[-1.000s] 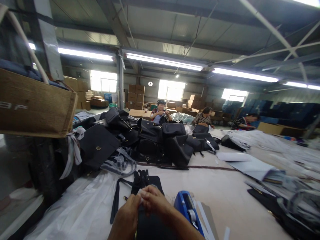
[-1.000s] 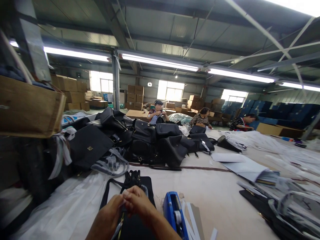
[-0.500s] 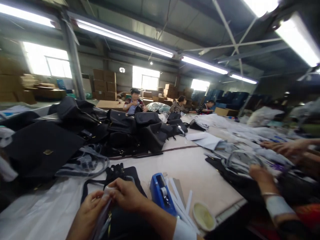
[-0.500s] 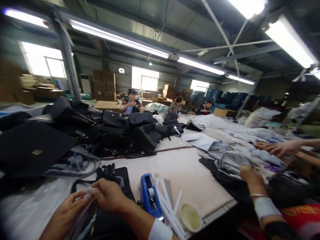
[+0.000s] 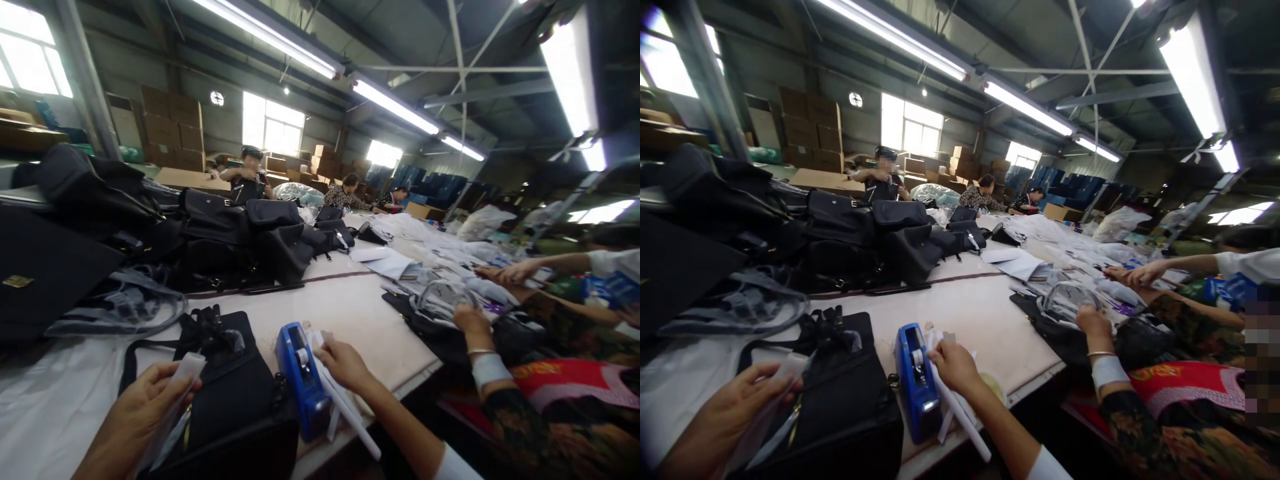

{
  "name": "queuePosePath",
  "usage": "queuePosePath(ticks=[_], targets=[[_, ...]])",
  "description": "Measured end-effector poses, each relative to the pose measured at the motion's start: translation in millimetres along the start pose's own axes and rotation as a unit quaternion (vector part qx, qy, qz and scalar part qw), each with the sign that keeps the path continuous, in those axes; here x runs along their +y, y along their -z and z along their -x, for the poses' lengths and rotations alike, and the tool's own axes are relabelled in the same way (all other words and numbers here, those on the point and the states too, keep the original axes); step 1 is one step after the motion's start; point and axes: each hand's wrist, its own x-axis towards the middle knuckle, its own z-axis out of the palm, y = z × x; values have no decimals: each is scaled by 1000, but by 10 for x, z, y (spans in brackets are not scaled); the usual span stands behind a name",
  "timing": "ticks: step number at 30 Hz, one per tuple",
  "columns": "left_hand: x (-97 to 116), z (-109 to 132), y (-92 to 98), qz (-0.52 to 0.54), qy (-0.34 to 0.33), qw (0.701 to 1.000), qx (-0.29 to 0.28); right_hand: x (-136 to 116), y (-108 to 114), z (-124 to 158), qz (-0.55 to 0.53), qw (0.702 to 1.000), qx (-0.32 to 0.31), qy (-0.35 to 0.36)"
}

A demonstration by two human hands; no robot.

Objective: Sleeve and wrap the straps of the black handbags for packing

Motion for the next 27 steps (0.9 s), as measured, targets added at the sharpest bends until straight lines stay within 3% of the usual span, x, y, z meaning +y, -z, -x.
queuePosePath(ticks=[4,8,15,23,27], targets=[[-23,-21,-45,-18,0,1000,-22,364,-192,271,-66,995,-58,-55],[-15,-17,-51,-5,2,1000,-25,318,-375,351,-153,985,-35,-71],[-9,33,-10,29,29,999,-6,161,-270,702,-259,964,21,-55],[33,58,-53,1,9,1000,-6,298,-575,966,-422,884,-17,-199],[44,46,-60,1,2,1000,0,357,-590,906,-410,881,-39,-234]])
